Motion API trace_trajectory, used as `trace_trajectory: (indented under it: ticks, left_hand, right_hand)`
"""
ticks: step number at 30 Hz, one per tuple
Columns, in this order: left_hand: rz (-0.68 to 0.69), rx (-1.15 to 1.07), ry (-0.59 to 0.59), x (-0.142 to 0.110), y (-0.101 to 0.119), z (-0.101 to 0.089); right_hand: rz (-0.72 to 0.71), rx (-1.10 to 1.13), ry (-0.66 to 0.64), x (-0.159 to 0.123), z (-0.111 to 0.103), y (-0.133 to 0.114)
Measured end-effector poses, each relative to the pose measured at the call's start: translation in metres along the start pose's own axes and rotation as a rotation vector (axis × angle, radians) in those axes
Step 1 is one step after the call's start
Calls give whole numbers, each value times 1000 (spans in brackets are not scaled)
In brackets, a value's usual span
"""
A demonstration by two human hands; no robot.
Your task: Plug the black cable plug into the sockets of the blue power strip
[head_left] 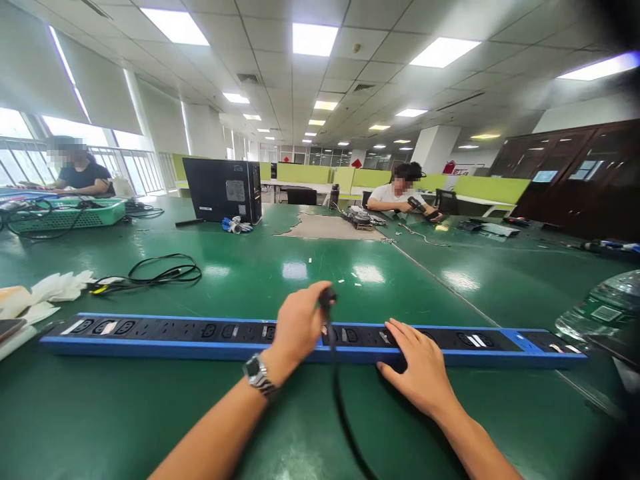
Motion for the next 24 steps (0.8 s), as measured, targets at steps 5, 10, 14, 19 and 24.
trace_trajectory:
  ticks: [5, 10, 14, 19, 24]
  left_hand:
    - [-14, 8, -222, -31, -51, -14]
    - [67, 93, -298, -34, -37, -2]
    - [99, 206, -342, -36, -37, 1]
    - [5, 443, -294, -44, -52, -5]
    - [9, 483, -311, -47, -53, -4]
  right_hand:
    - [56, 12, 5, 1, 3, -2]
    - [99, 84, 17, 5, 3, -16]
    - [-24, 274, 26, 27, -2, -63]
    - [-213, 436, 28, 66, -2, -136]
    - [-90, 557, 284, 69, -19, -123]
Point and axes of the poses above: each hand's wrist, its own x-axis towards the middle knuckle, its own z-axis out of the palm, y = z × x, the point moved 6 cm from there along x, towards the middle knuckle, and after that the axes turned 8 degrees about -z, right-handed, at the moved point
